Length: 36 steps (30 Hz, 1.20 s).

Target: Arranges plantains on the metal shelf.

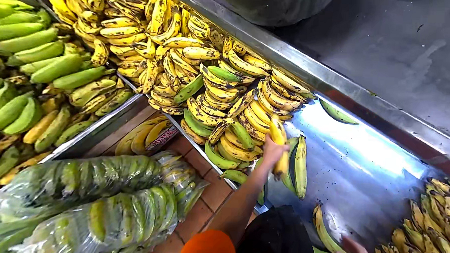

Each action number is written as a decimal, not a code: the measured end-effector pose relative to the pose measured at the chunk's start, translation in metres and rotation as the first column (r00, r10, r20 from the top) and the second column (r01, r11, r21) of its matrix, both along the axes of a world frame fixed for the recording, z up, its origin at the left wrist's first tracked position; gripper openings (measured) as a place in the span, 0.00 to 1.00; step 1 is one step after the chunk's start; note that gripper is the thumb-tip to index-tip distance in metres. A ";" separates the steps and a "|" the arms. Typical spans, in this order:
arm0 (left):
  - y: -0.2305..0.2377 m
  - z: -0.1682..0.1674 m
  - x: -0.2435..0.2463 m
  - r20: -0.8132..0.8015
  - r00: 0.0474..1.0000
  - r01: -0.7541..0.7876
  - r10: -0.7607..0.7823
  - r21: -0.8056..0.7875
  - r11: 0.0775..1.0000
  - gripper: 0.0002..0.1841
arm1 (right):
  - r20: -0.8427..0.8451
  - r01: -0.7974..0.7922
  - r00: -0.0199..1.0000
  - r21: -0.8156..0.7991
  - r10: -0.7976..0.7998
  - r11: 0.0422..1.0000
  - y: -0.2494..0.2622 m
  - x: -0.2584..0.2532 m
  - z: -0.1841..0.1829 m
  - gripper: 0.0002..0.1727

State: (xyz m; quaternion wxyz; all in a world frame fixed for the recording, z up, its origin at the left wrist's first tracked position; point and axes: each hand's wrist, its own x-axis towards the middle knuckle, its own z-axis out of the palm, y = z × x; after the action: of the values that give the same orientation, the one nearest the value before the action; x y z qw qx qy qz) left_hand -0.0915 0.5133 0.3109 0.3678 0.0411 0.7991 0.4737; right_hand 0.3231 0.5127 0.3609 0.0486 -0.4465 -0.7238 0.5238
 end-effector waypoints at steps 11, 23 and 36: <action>0.005 0.026 0.042 -0.349 0.553 0.799 -0.756 -0.035 0.601 0.30 | -0.031 0.439 0.882 -0.302 -0.470 0.846 0.058 -0.011 -0.004 0.74; 0.067 -0.064 -0.095 -0.250 0.417 0.337 -0.874 -0.850 0.405 0.69 | 0.325 0.636 0.719 0.048 -0.614 0.771 0.037 -0.022 -0.116 0.79; 0.030 -0.015 -0.136 -0.513 0.090 0.665 -0.854 -0.607 0.435 0.24 | 0.224 0.578 0.813 -0.212 -0.537 0.788 0.068 0.007 -0.077 0.55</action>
State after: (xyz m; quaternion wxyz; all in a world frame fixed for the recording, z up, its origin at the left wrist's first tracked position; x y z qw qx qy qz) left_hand -0.2271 0.5436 0.2960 0.1761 0.6087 0.7721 0.0491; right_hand 0.3301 0.5810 0.2834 0.0847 -0.6814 -0.4823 0.5439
